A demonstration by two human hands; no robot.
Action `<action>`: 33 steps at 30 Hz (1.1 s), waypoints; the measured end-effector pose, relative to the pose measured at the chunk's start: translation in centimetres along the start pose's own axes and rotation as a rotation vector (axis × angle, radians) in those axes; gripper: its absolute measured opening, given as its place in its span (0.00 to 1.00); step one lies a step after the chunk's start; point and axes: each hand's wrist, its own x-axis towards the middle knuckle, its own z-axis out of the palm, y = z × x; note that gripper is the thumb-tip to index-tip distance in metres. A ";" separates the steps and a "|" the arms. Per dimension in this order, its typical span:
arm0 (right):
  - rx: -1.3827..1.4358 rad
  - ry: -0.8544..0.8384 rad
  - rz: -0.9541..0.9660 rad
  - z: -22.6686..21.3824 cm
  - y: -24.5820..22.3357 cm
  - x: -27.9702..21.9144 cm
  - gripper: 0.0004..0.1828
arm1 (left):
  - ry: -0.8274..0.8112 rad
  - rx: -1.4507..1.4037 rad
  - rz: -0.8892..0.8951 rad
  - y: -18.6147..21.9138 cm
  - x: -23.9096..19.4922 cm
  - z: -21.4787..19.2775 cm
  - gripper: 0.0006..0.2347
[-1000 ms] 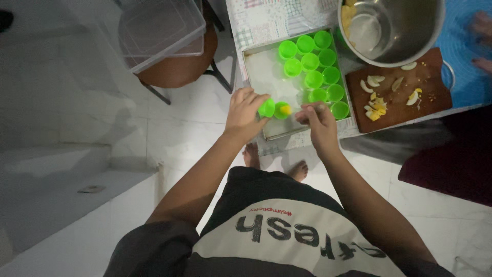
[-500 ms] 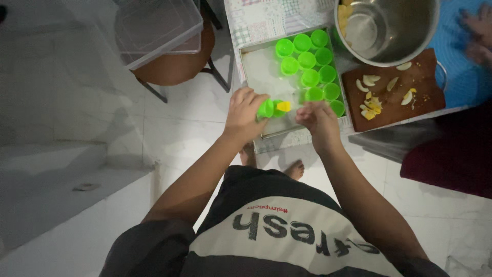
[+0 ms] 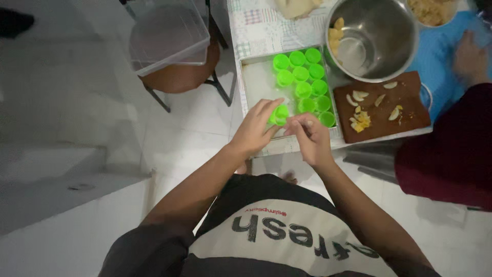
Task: The person uses a small yellow spoon to scoop a yellow substance from a metal bowl and places it into a series of small green plastic cups arranged on a tray. A second person is visible in the background rolling dough on a blue mat.
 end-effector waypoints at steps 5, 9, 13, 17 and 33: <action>-0.112 -0.097 -0.077 -2.1 -3.3 -1.7 0.07 | 0.055 -0.046 0.054 3.8 -0.4 1.3 0.26; -0.699 -0.060 -0.619 -4.6 -6.9 -3.3 0.07 | 0.077 -0.032 0.090 7.0 -1.0 2.6 0.24; -0.662 -0.048 -0.703 -6.6 -8.7 -4.6 0.08 | 0.114 0.004 0.155 9.9 -0.9 3.9 0.23; -0.287 -0.148 -0.438 -8.2 -8.3 -6.5 0.07 | 0.168 0.017 0.180 12.4 -1.3 6.1 0.24; -0.271 -0.351 -0.468 -17.3 -10.1 -10.4 0.10 | 0.192 0.173 0.191 19.5 -2.4 12.2 0.28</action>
